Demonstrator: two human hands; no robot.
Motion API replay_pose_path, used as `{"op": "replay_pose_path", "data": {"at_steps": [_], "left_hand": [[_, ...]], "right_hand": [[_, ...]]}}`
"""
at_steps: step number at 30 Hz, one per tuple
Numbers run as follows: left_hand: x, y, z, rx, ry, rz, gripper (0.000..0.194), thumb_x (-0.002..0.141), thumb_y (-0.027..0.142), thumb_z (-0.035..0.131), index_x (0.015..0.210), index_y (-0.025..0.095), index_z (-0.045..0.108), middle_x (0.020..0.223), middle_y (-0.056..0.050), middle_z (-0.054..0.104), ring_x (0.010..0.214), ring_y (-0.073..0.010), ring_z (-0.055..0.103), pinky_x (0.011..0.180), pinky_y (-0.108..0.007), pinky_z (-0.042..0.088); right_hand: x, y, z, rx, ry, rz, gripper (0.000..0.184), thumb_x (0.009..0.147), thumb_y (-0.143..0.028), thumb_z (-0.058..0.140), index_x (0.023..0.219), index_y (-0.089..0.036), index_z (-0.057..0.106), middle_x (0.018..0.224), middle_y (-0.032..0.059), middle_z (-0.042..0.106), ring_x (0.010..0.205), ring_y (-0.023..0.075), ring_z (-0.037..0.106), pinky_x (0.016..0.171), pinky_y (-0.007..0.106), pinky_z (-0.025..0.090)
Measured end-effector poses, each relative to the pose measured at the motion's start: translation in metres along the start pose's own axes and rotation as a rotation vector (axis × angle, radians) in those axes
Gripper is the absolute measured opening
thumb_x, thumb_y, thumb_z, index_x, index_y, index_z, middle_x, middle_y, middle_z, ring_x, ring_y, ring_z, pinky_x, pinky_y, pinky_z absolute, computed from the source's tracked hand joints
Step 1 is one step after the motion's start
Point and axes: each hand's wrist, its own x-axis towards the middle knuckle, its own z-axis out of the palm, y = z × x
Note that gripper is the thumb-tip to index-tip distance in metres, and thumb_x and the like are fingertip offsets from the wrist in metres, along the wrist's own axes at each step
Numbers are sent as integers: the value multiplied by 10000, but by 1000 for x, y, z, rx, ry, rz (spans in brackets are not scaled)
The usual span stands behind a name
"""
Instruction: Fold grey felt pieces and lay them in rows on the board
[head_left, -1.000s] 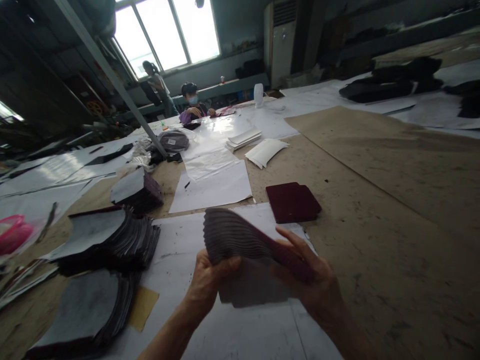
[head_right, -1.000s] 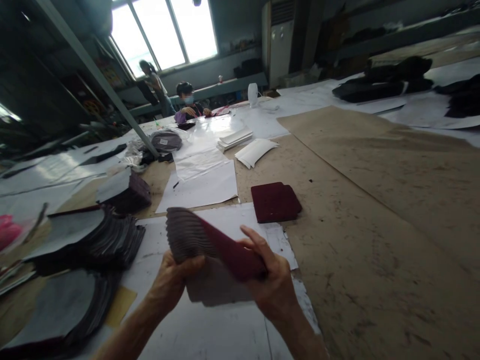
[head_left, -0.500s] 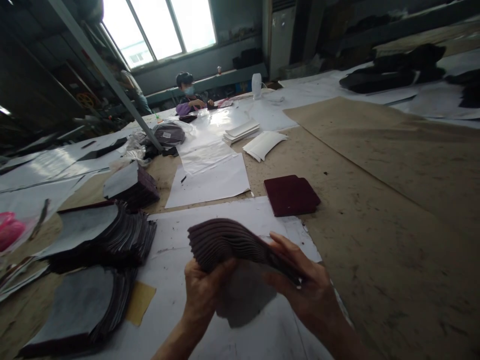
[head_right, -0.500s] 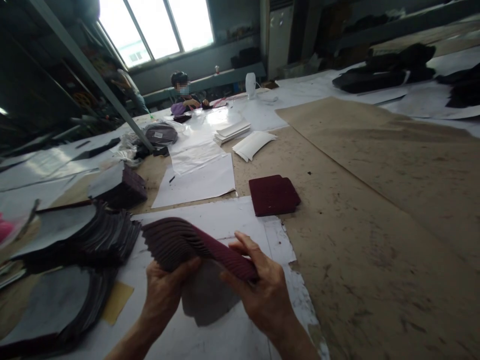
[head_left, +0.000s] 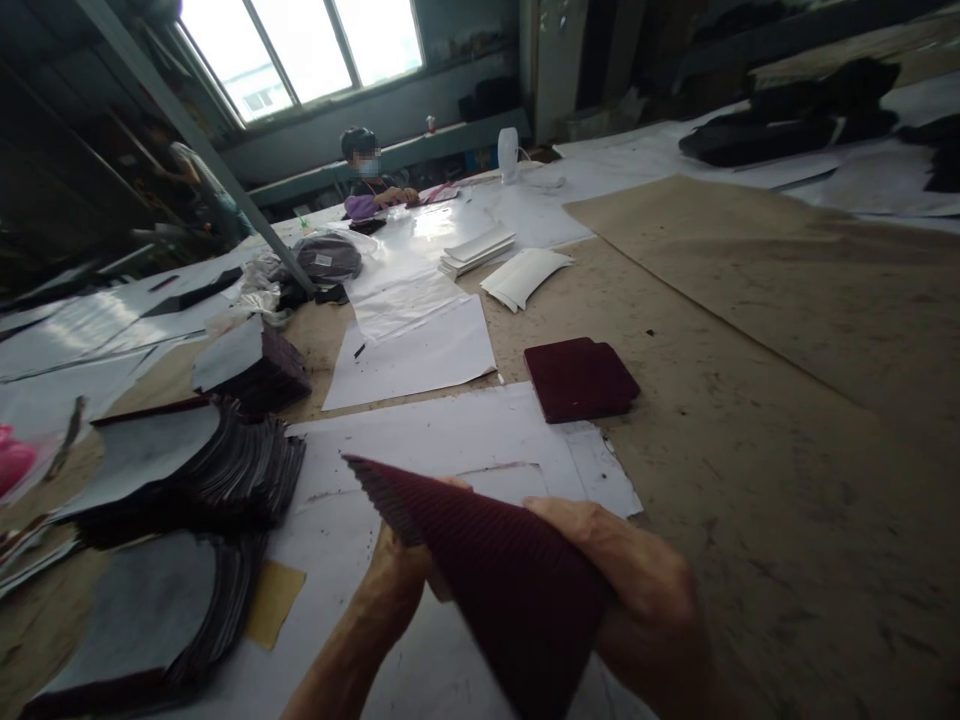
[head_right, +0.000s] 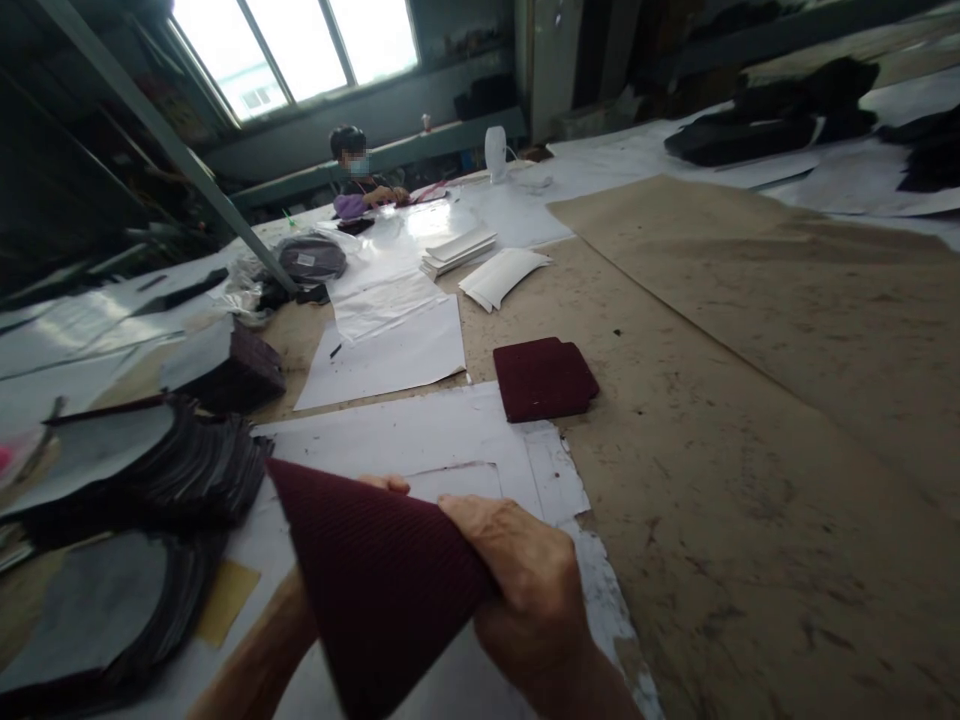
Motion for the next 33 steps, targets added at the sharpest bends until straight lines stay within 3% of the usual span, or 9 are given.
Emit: {"op": "replay_pose_path", "data": {"at_steps": [4,6,9,14,16,21,24,28,33], "left_hand": [[-7,9,-2,50,-78,-34,265,508,166,789,749,130,683,720,-32,695,646,-174,620,595,-257,506],[-11,10,-2,-4,-85,-63,241,538,176,776,755,134,679,718,-33,698,636,-173,621,589,-263,507],[-15,3,0,-93,-65,-154,265,520,156,775,763,133,671,730,-44,704,635,-187,629,594,-287,513],[-18,-14,2,-180,70,-180,189,496,190,783,563,135,614,516,22,617,447,-97,527,443,-195,441],[-18,-18,3,-207,54,-192,194,507,218,778,605,137,633,557,14,632,496,-108,554,485,-200,458],[-20,-23,6,-153,-11,-269,321,599,265,733,877,121,662,799,-66,699,732,-208,638,682,-304,508],[-25,-23,5,-162,-17,-290,331,592,243,729,885,113,647,760,-65,696,692,-214,640,669,-316,504],[-27,-20,-2,-125,34,-412,380,569,228,726,918,134,607,732,-55,687,649,-225,638,618,-335,503],[-22,-43,-16,538,167,-159,426,626,210,645,1031,129,541,951,-100,629,876,-276,602,787,-437,479]], "right_hand": [[6,1,-2,599,-109,801,258,643,-251,691,888,-171,685,713,17,701,601,217,660,536,286,555],[2,4,0,803,-121,964,341,639,-332,697,931,-158,665,755,49,705,623,247,662,571,357,562],[-14,12,7,536,-12,778,229,684,-316,662,856,-165,672,710,49,699,601,231,657,558,337,560],[-40,21,16,-43,130,-24,351,696,-78,539,989,-218,672,904,29,701,809,206,655,772,297,525],[-40,19,17,17,157,193,305,694,-121,565,950,-239,683,883,6,704,797,200,655,762,281,522],[-22,2,15,692,51,1231,424,607,-321,661,996,-154,635,763,47,704,699,258,658,631,353,539],[-19,-3,12,750,12,1225,485,587,-342,647,1030,-148,606,867,73,699,807,274,647,706,372,528],[-34,7,16,141,-12,1034,425,603,-477,636,918,-192,628,907,67,690,884,263,626,740,297,515],[-67,38,35,-408,-34,735,538,694,-443,559,1086,-76,539,883,132,658,765,266,632,654,361,532]]}}
